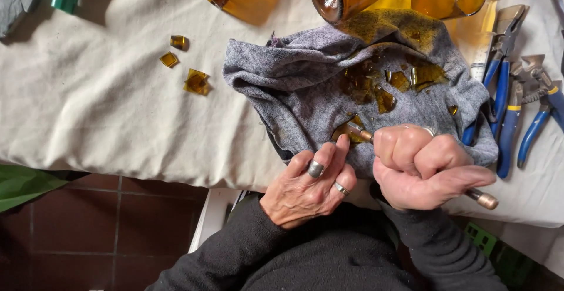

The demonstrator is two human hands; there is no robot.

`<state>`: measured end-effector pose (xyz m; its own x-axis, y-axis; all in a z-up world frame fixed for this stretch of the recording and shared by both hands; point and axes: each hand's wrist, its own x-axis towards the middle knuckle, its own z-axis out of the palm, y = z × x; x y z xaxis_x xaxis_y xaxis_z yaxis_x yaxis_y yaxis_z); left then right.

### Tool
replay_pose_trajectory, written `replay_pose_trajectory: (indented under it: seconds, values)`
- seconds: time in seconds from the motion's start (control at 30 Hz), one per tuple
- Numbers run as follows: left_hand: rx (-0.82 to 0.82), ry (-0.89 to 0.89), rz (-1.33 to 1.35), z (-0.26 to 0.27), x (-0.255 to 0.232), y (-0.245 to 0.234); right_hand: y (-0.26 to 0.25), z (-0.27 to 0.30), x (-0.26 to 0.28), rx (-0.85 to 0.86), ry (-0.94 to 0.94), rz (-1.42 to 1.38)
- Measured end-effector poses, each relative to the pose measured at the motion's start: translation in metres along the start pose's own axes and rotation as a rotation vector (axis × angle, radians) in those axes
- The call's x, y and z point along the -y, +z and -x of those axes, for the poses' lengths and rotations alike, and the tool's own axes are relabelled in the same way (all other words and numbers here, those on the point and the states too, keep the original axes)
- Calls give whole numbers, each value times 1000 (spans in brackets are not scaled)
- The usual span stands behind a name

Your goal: Breaking and shaping brown glass bottle fragments using nippers and a glass cutter at a workbench.

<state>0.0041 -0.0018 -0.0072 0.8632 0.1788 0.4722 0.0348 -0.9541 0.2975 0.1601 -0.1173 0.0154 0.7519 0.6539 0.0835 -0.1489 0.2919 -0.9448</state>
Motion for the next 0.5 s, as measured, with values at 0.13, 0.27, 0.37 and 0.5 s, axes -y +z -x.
replay_pose_trajectory:
  seconds: [0.13,0.27,0.37,0.5]
  values:
    - [8,-11,5,-2,1,2,-3,-2,-4,61,20,-26]
    - [15,-11,3,-2,1,2,-7,1,-8,61,20,-48]
    - [8,-15,7,-3,1,2,-5,2,-5,46,39,-40]
    - [13,-6,1,-3,2,3,7,-5,-1,37,81,31]
